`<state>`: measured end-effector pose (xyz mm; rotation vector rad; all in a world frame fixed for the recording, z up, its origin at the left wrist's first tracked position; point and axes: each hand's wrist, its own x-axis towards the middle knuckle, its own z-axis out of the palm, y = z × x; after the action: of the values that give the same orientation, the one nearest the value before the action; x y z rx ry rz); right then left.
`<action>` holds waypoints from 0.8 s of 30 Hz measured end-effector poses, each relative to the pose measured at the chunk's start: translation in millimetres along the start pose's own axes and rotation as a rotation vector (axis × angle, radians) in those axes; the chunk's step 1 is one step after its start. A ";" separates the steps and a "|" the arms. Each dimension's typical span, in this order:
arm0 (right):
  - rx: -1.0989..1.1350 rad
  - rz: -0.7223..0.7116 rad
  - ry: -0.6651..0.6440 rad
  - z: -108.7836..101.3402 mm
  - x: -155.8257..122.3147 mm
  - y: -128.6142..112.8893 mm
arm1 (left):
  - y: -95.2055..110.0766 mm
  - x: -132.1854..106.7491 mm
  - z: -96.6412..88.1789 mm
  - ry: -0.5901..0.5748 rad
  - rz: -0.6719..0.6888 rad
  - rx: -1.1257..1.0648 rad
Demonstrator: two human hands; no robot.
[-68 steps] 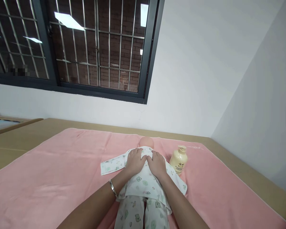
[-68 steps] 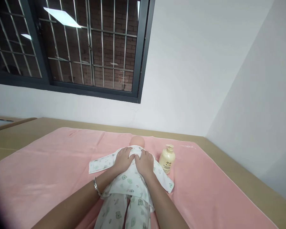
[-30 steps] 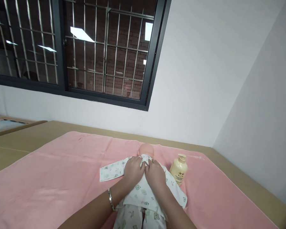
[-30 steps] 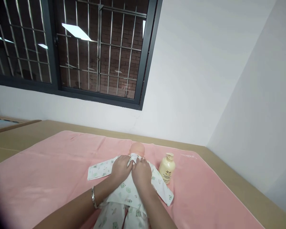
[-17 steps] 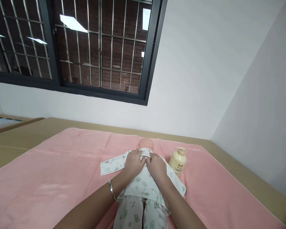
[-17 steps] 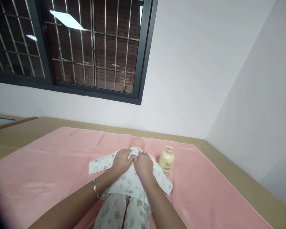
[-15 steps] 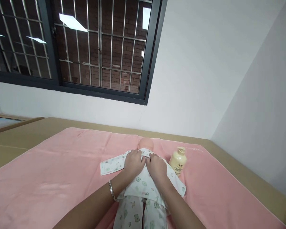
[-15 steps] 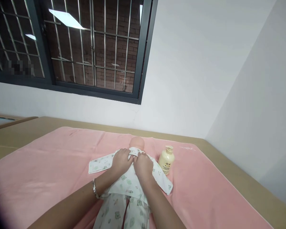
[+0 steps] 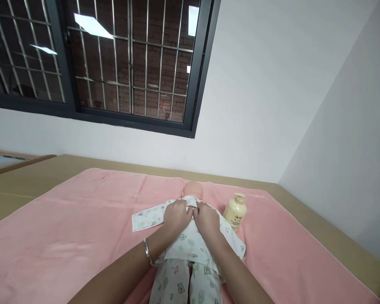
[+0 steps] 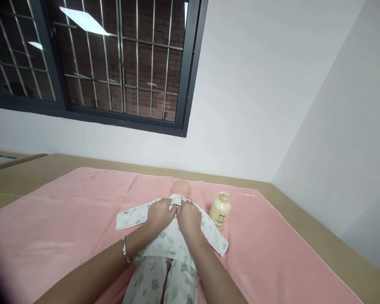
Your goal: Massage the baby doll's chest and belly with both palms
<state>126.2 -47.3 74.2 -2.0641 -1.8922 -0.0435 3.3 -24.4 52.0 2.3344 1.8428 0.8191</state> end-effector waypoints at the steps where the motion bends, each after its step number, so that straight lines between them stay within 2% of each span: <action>1: 0.004 0.008 -0.001 0.0 0.7 1.5 | -1.1 0.8 1.7 0.002 0.002 -0.014; 6: 0.039 -0.103 -0.002 3.8 10.1 13.4 | -12.9 11.8 15.3 0.033 0.153 -0.124; 9: 0.025 -0.150 -0.017 3.4 8.4 9.0 | -14.7 11.9 18.2 0.059 0.226 -0.149; 13: -0.046 -0.071 -0.003 0.5 0.7 -1.5 | -10.3 3.4 17.4 0.140 0.195 -0.115; 16: -0.044 -0.006 -0.011 0.8 2.0 2.3 | -10.8 2.6 20.3 0.156 0.135 -0.111; 20: -0.008 -0.098 -0.005 3.3 8.9 13.0 | -15.8 8.7 25.6 0.148 0.198 -0.153; 22: -0.003 -0.148 -0.014 3.4 8.3 12.0 | -15.7 8.7 25.4 0.161 0.230 -0.184; 24: -0.032 -0.133 -0.016 2.9 4.2 6.0 | -12.9 5.3 22.9 0.176 0.215 -0.179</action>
<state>131.9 -42.8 71.2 -1.9620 -2.0487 -0.0904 2.6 -9.5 29.7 2.4411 1.5147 1.1966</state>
